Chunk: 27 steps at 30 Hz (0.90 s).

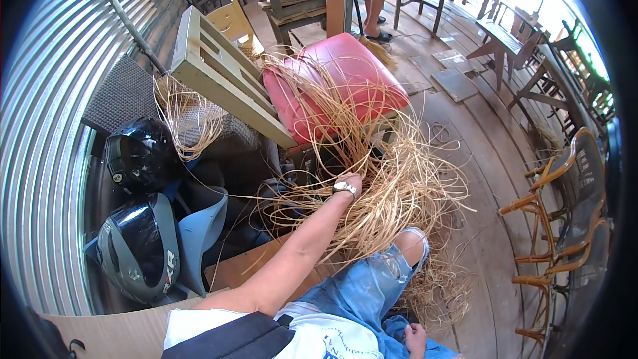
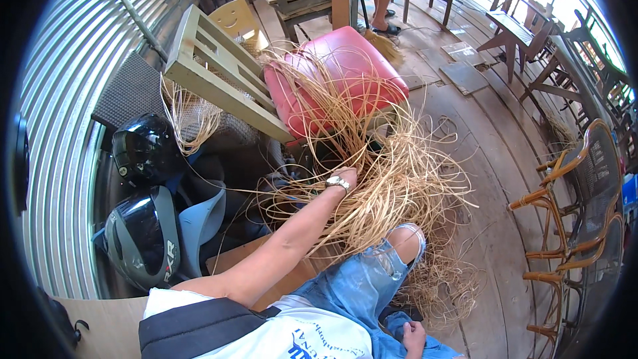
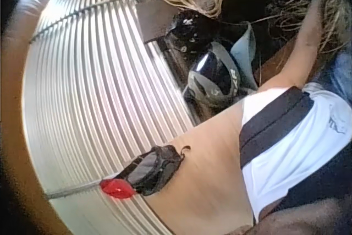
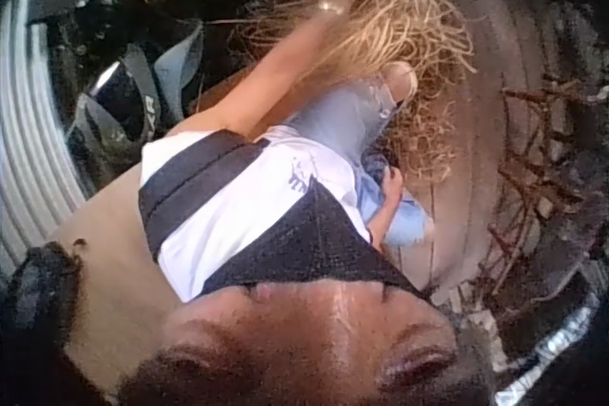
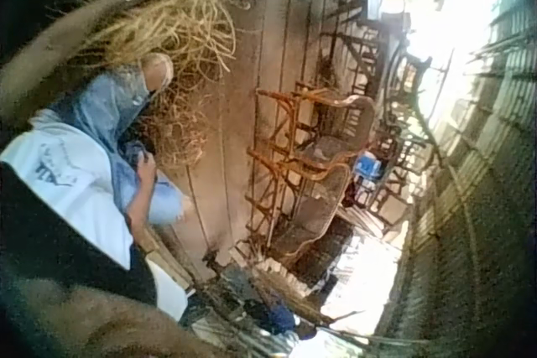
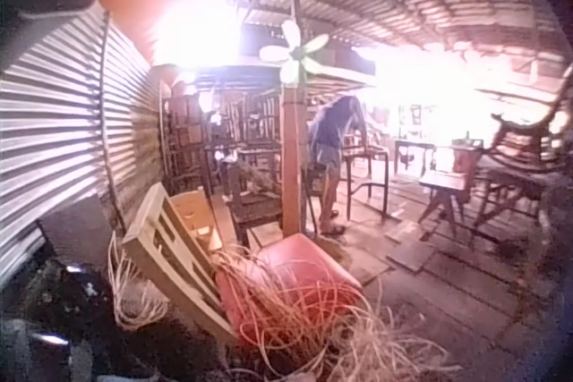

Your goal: Organizing and trimming bundles of long, thin bamboo or wood strips using shears and placing them into a bucket.

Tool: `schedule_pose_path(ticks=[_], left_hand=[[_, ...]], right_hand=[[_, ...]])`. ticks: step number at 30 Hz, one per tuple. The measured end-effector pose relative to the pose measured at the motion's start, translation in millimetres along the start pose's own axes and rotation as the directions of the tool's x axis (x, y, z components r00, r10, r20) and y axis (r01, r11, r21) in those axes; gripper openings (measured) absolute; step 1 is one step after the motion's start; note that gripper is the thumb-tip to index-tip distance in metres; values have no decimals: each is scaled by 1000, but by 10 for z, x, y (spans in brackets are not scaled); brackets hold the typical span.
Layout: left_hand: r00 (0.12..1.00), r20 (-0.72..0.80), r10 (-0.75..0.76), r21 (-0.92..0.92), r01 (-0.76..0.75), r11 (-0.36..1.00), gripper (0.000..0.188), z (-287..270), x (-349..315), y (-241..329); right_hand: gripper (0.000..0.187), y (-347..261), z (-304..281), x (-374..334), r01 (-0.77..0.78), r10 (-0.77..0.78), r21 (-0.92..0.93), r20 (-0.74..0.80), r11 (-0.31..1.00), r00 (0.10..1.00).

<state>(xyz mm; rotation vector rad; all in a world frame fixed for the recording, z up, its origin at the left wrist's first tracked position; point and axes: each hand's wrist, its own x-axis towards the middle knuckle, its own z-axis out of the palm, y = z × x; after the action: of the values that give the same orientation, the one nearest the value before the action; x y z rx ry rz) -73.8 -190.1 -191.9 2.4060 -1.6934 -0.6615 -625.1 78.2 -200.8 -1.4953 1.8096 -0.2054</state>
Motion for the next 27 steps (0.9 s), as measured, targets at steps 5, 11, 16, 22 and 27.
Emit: schedule_pose_path(ticks=[5, 11, 16, 22, 27], left_hand=[[993, -2, -119, -117, 118, 986, 21, -159, -252, 148], [987, 36, -154, -199, 159, 967, 30, -146, -350, 113], [907, -389, -162, -294, 44, 955, 77, -710, -856, 22], [876, -456, -161, -408, -45, 912, 36, -807, -1047, -217], [872, -471, 134, -250, -278, 927, 47, -249, -1898, 179]], right_hand=[[30, 123, -29, 38, -81, 80, 6, 43, 997, 996], [30, 126, 6, 54, -93, 94, -5, 44, 996, 995], [30, 47, -2, -25, -91, 90, 33, 31, 995, 995], [24, -311, -66, -15, -55, 51, 163, 23, 985, 998], [22, -2010, -466, 166, 324, -225, 331, -304, 886, 926]])
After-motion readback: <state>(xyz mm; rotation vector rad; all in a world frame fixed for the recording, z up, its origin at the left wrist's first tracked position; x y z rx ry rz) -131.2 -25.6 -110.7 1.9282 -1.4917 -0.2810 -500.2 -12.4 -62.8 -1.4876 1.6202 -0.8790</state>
